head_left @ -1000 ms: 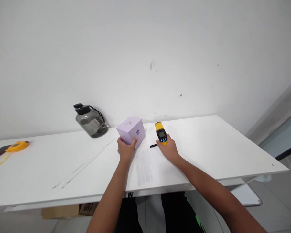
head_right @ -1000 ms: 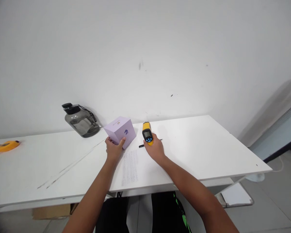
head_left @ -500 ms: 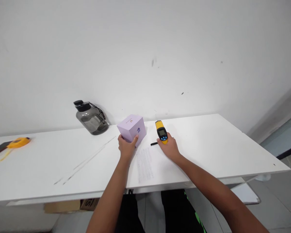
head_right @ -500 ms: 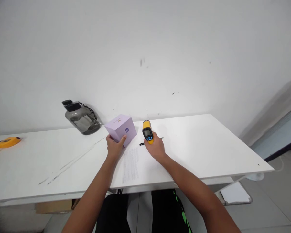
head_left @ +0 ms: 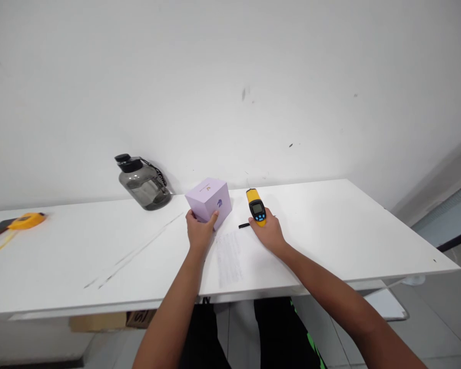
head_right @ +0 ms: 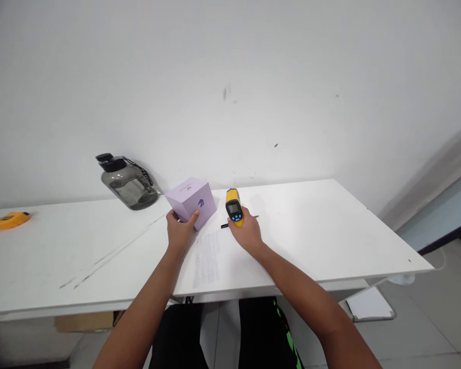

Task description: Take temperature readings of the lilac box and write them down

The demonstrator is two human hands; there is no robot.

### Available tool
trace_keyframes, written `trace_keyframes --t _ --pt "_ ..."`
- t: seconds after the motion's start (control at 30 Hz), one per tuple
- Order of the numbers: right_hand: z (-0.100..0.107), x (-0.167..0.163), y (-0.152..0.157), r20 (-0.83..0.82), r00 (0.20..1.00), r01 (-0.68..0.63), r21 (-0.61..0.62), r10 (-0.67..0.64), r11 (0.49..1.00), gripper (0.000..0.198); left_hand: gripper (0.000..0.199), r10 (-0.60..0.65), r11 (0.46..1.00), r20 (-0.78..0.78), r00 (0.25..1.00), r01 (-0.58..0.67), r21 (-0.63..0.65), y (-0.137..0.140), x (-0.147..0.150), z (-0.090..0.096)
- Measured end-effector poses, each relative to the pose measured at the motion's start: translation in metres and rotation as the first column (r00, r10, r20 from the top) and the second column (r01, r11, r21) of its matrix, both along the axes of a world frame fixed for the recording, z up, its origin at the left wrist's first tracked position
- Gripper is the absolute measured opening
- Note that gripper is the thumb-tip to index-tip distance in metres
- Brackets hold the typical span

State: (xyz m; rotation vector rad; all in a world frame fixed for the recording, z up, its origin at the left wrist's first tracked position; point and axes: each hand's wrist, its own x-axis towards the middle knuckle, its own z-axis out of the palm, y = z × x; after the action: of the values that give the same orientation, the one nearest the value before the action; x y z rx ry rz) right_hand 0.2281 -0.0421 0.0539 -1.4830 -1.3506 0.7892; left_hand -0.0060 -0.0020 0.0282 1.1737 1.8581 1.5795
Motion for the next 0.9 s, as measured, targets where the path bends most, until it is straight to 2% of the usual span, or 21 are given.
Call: trace_keyframes --t 0.27,0.67,0.9 --pt "0.0024 -0.0009 -0.0026 0.021 1.0 0.001 0.003 -0.001 1.0 0.032 0.089 0.029 1.0 -0.011 1.0 -0.029 0.007 -0.002 0.0013 0.0012" --pt "-0.0003 -0.0007 -0.0018 0.045 0.999 -0.012 0.004 0.012 1.0 0.031 0.084 0.004 0.996 0.105 0.994 -0.013 0.087 -0.0019 0.0023 0.0009" --pt "-0.0013 -0.0006 -0.0012 0.043 0.999 -0.011 0.009 0.01 1.0 0.028 0.087 0.007 0.994 0.088 0.996 -0.016 0.106 -0.0007 0.0008 -0.0012"
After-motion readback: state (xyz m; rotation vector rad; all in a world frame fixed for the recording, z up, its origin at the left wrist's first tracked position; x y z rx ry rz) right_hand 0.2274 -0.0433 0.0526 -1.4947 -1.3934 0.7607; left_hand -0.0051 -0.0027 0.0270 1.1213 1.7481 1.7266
